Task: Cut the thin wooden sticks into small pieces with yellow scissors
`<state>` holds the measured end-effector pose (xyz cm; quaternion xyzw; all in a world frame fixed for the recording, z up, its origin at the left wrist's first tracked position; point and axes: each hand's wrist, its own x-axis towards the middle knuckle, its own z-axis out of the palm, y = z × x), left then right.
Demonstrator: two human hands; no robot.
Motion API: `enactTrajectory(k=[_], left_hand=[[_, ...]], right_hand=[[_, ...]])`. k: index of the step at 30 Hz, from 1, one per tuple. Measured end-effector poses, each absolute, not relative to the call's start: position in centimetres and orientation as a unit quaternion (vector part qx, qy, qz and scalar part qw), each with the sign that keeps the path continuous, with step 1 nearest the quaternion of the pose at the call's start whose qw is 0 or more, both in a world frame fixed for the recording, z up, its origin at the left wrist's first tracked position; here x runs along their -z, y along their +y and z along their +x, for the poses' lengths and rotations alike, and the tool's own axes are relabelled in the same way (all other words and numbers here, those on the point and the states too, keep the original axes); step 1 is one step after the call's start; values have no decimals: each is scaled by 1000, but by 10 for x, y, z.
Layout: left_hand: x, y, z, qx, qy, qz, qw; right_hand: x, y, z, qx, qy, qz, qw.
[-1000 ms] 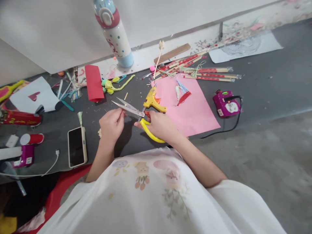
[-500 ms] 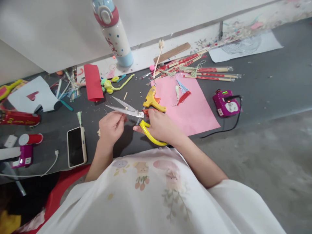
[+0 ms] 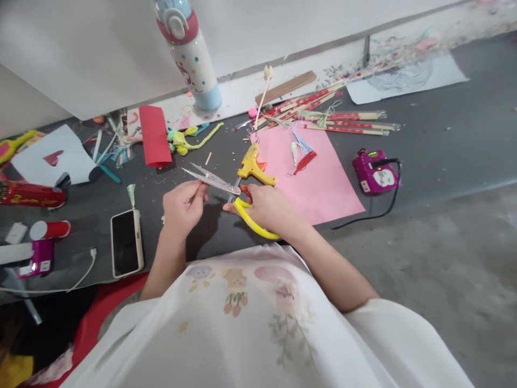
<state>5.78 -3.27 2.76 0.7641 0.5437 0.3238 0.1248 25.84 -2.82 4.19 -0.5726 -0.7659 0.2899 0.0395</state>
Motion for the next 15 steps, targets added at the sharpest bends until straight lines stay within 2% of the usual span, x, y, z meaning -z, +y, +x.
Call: enactTrajectory(k=[7, 15], left_hand=[[-31, -31, 59, -325, 558, 746, 162], [-22, -30, 56, -313, 542, 738, 252]], right_hand=[[-45, -29, 258, -282, -769, -573, 33], [-41, -29, 260, -253, -800, -544, 34]])
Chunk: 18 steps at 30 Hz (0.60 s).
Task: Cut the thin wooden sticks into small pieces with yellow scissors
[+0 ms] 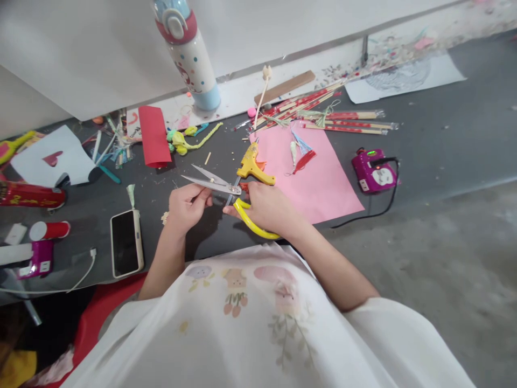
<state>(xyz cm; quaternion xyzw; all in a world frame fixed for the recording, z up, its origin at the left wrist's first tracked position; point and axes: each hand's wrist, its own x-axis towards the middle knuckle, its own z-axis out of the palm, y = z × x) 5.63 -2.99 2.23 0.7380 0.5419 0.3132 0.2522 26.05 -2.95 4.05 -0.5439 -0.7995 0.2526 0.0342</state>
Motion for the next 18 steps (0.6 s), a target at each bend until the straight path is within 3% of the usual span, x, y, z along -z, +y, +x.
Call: enactTrajectory(k=[18], left_hand=[[-13, -25, 52, -316, 559, 692, 329]], right_hand=[[-36, -28, 258, -248, -778, -577, -1]])
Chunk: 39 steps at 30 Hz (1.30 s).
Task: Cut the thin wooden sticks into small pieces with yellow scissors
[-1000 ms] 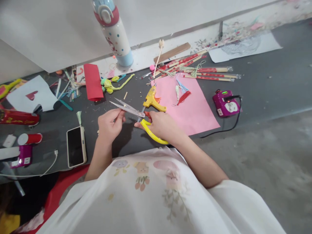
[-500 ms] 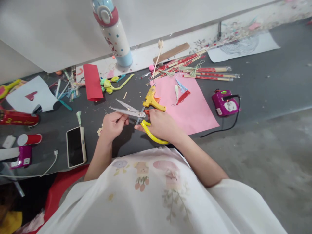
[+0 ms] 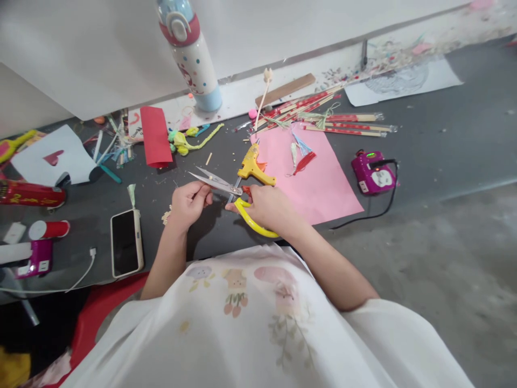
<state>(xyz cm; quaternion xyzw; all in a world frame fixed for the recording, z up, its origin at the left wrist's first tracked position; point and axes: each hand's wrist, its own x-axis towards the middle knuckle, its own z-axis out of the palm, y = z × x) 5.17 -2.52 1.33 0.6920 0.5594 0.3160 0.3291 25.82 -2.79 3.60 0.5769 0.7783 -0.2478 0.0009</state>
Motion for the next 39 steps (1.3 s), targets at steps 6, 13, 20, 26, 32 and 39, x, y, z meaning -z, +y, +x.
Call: enactTrajectory(k=[6, 13, 20, 26, 32, 39], left_hand=[[-13, -26, 52, -319, 557, 688, 338], [-14, -27, 49, -279, 533, 701, 384], [-16, -25, 47, -272, 512, 697, 421], [-11, -28, 46, -286, 523, 677, 431], [-6, -28, 44, -312, 547, 650, 426], [-7, -26, 49, -270, 581, 696, 323]], right_hand=[[-35, -28, 259, 233, 799, 555, -13], [-37, -26, 260, 241, 818, 521, -41], [-39, -27, 258, 247, 816, 521, -33], [-37, -24, 258, 239, 807, 539, -14], [-36, -25, 257, 233, 795, 560, 19], [-31, -24, 253, 246, 775, 581, 17]])
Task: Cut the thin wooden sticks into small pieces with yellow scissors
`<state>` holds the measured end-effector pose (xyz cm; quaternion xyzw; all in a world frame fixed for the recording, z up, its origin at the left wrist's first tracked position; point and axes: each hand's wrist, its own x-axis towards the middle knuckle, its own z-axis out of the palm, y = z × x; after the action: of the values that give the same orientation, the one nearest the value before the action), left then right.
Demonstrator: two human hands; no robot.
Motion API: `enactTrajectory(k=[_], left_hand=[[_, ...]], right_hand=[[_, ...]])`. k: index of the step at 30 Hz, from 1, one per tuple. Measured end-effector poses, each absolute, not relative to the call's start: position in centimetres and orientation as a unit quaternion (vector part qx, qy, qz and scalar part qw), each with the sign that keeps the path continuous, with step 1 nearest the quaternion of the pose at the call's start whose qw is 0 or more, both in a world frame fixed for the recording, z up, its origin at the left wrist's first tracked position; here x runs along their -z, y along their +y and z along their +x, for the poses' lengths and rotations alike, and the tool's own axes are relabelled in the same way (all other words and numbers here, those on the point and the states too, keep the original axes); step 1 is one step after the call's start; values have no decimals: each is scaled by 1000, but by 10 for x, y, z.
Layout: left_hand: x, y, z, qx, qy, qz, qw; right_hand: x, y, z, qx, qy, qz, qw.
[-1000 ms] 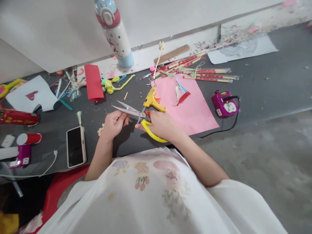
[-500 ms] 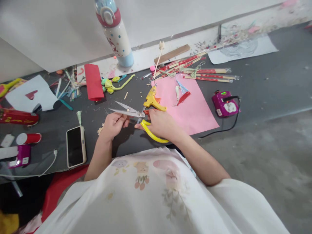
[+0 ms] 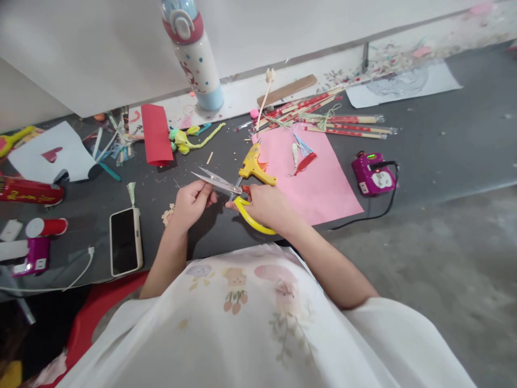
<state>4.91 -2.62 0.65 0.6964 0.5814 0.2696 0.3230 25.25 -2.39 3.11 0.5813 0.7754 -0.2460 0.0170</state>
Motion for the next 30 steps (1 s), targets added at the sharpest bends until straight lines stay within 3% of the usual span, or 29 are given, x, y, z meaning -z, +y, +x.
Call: enactTrajectory(k=[5, 8, 19, 30], left_hand=[[1, -29, 55, -225, 595, 766, 97], [6, -29, 54, -213, 568, 794, 44], [2, -29, 55, -276, 523, 794, 144], [-4, -24, 50, -282, 549, 769, 167]], right_hand=[[-25, -25, 248, 255, 763, 594, 23], [-24, -27, 249, 252, 770, 585, 26], [-27, -26, 252, 252, 790, 559, 0], [-26, -24, 254, 234, 781, 579, 20]])
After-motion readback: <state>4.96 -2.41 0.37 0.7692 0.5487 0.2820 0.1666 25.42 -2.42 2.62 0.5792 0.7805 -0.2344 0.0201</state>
